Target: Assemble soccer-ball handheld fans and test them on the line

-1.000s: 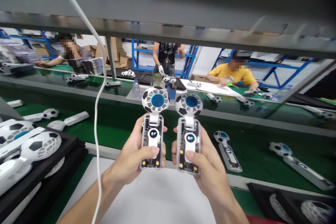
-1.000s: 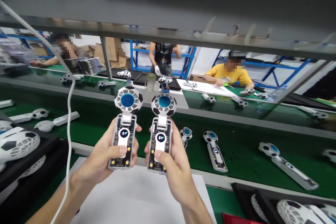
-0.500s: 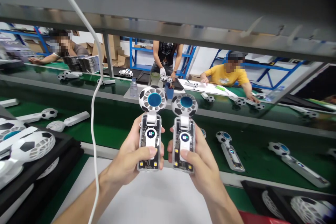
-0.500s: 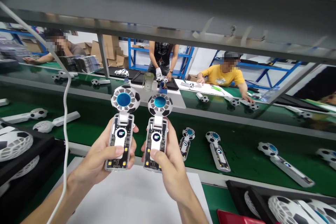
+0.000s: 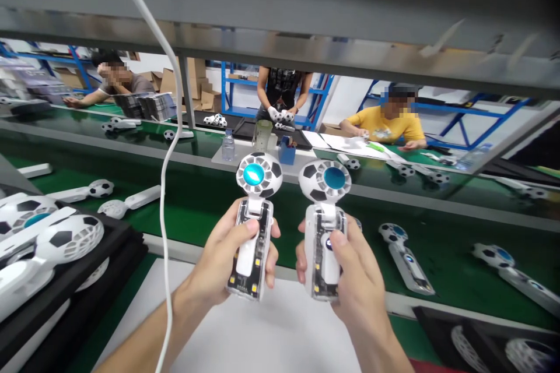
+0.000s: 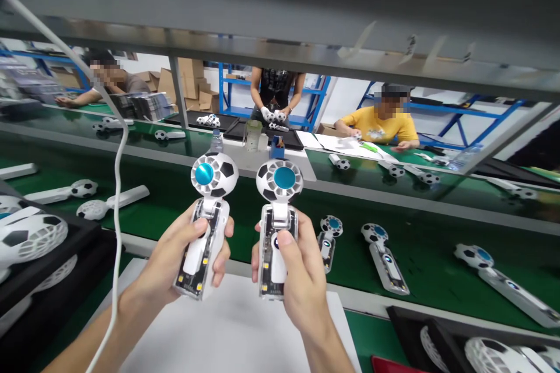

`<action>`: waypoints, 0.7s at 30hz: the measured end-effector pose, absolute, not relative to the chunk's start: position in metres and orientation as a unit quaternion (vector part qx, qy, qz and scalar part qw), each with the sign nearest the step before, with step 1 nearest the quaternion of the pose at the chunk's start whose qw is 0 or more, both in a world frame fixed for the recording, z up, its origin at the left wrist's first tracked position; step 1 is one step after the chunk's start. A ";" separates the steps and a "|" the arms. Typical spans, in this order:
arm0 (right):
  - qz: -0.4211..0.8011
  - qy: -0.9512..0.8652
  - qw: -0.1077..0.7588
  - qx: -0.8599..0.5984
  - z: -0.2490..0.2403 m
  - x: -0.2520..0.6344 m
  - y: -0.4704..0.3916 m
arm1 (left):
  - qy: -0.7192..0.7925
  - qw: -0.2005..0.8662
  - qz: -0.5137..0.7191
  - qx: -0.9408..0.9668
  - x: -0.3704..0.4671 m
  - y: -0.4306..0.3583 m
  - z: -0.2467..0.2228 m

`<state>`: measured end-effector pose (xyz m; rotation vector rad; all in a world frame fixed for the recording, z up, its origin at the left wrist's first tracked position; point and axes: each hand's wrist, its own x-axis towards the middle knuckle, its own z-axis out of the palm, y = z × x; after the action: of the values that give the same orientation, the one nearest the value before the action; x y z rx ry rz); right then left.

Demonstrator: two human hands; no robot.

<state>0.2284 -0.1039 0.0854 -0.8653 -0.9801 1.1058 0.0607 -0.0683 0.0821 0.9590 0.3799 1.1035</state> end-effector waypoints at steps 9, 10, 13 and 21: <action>0.450 -0.444 0.690 -0.352 0.087 0.230 -0.108 | 0.238 0.688 0.538 0.425 0.057 -0.069 0.090; 0.455 -0.439 0.689 -0.353 0.087 0.229 -0.108 | 0.248 0.678 0.541 0.432 0.056 -0.069 0.089; 0.458 -0.436 0.689 -0.354 0.085 0.230 -0.106 | 0.277 0.643 0.547 0.458 0.056 -0.068 0.086; 0.408 -0.430 0.727 -0.347 0.084 0.232 -0.101 | 0.436 0.355 0.653 0.508 0.052 -0.058 0.072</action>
<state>0.2324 -0.1005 0.0843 -0.7653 -0.9480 0.8988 0.0519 -0.0581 0.0721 1.3127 1.1274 1.6866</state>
